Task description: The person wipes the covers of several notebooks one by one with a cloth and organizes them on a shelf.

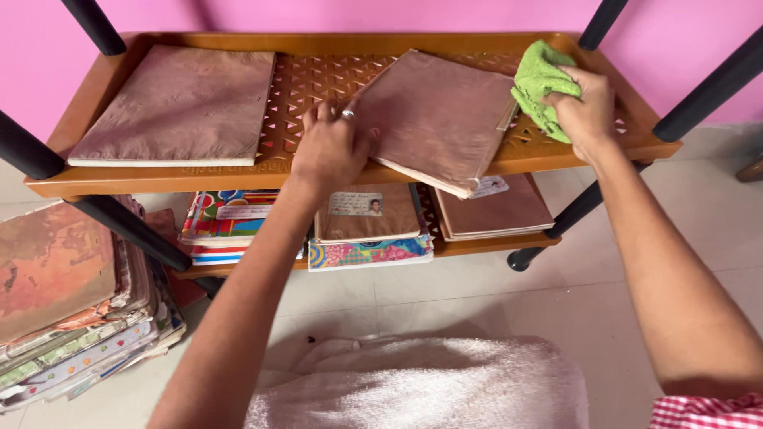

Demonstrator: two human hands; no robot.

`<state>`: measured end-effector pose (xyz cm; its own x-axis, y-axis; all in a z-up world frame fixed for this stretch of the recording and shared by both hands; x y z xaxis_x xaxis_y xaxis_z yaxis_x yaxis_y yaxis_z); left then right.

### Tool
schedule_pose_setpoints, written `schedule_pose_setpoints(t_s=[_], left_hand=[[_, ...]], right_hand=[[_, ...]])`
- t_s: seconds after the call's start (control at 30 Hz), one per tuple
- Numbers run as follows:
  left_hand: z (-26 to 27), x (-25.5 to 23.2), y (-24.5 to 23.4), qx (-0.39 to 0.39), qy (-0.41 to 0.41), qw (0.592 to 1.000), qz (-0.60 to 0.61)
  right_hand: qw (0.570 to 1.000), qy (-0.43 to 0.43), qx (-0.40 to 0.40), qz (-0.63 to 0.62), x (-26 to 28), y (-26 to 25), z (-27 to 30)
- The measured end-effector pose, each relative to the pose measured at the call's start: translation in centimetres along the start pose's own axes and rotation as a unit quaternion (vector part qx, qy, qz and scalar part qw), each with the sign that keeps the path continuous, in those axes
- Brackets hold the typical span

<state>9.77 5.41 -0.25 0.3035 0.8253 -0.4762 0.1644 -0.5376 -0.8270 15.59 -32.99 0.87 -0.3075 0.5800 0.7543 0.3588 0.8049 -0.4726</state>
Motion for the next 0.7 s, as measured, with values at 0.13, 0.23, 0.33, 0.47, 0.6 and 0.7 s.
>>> schedule_pose_setpoints(t_s=[0.13, 0.23, 0.33, 0.47, 0.6, 0.7], left_hand=[[1.0, -1.1, 0.1, 0.029, -0.031, 0.987, -0.156], [1.8, -2.1, -1.2, -0.021, -0.003, 0.982, -0.188], [2.2, -2.9, -2.5, -0.108, 0.02, 0.97, -0.218], [1.4, -1.7, -1.0, -0.064, 0.016, 0.984, -0.167], [-0.1, -0.6, 0.5, -0.029, 0.018, 0.993, -0.11], [0.0, -0.4, 0.5, -0.027, -0.003, 0.994, -0.105]], right_hand=[[0.783, -0.354, -0.081, 0.505, 4.6, 3.1, 1.9], [0.89, -0.359, 0.006, 0.281, 5.5, 4.9, 0.8], [0.945, 0.052, 0.081, 0.313, 2.0, 6.9, -2.5], [0.851, -0.071, 0.212, 0.474, 7.3, 14.8, -1.8], [0.925, -0.048, 0.372, 0.059, 11.3, 18.4, -2.3], [0.931, 0.102, 0.282, 0.21, 8.7, 16.1, -4.8]])
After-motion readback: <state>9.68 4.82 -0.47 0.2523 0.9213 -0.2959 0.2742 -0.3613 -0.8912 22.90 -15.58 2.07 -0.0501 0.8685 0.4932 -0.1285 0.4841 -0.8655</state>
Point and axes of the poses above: each hand's wrist, its own z-axis away from the middle knuckle, its own y-axis out of the palm, x = y × z, the point moved 9 cm from there along -z, towards the middle knuckle, and after that the axes turned 4 degrees about z, right-handed, at the moved point
